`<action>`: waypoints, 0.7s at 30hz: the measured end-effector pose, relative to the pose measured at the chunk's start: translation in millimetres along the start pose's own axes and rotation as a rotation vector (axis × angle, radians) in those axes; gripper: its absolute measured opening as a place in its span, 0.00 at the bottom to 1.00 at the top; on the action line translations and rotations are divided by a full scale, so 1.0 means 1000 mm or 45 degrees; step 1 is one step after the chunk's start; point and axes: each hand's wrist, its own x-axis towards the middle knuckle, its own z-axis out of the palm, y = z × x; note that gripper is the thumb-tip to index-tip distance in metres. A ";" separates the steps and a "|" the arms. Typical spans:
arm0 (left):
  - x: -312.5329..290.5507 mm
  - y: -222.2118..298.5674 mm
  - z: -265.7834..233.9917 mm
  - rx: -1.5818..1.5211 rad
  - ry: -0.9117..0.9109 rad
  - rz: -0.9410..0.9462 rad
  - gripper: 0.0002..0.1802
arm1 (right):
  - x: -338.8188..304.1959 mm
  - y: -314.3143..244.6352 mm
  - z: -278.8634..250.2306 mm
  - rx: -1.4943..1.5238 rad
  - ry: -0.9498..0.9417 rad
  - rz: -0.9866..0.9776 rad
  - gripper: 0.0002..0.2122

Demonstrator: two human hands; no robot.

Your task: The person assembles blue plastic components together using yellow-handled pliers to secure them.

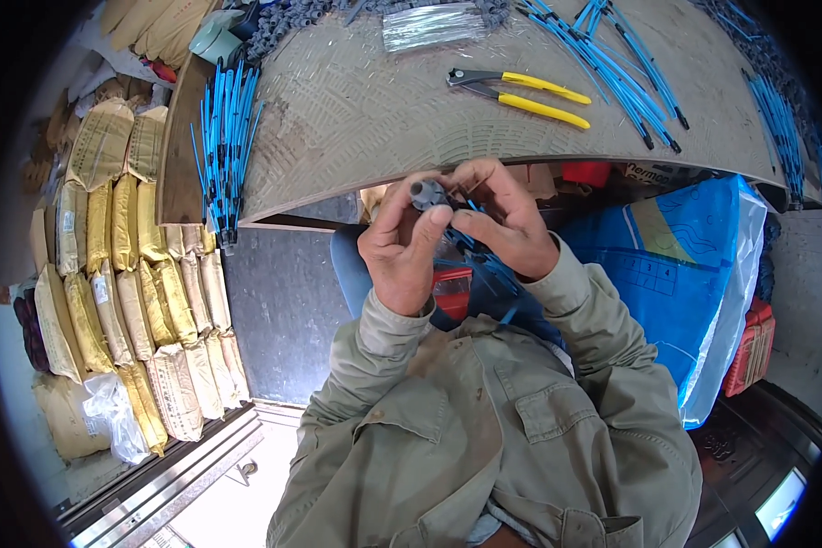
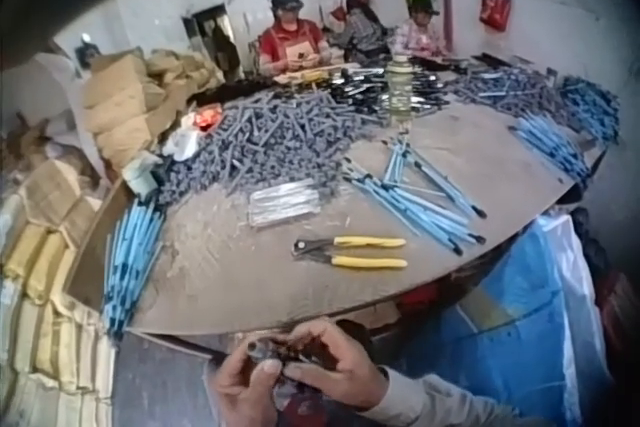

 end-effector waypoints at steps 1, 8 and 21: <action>-0.001 -0.002 0.000 -0.002 0.045 0.047 0.15 | -0.003 0.005 0.005 0.015 0.099 -0.042 0.15; 0.002 -0.012 -0.015 -0.099 0.123 -0.007 0.15 | -0.020 0.013 0.010 -0.894 0.329 -0.505 0.16; 0.004 0.000 -0.012 0.067 -0.012 0.055 0.15 | -0.012 0.003 -0.013 -0.867 0.037 -0.513 0.17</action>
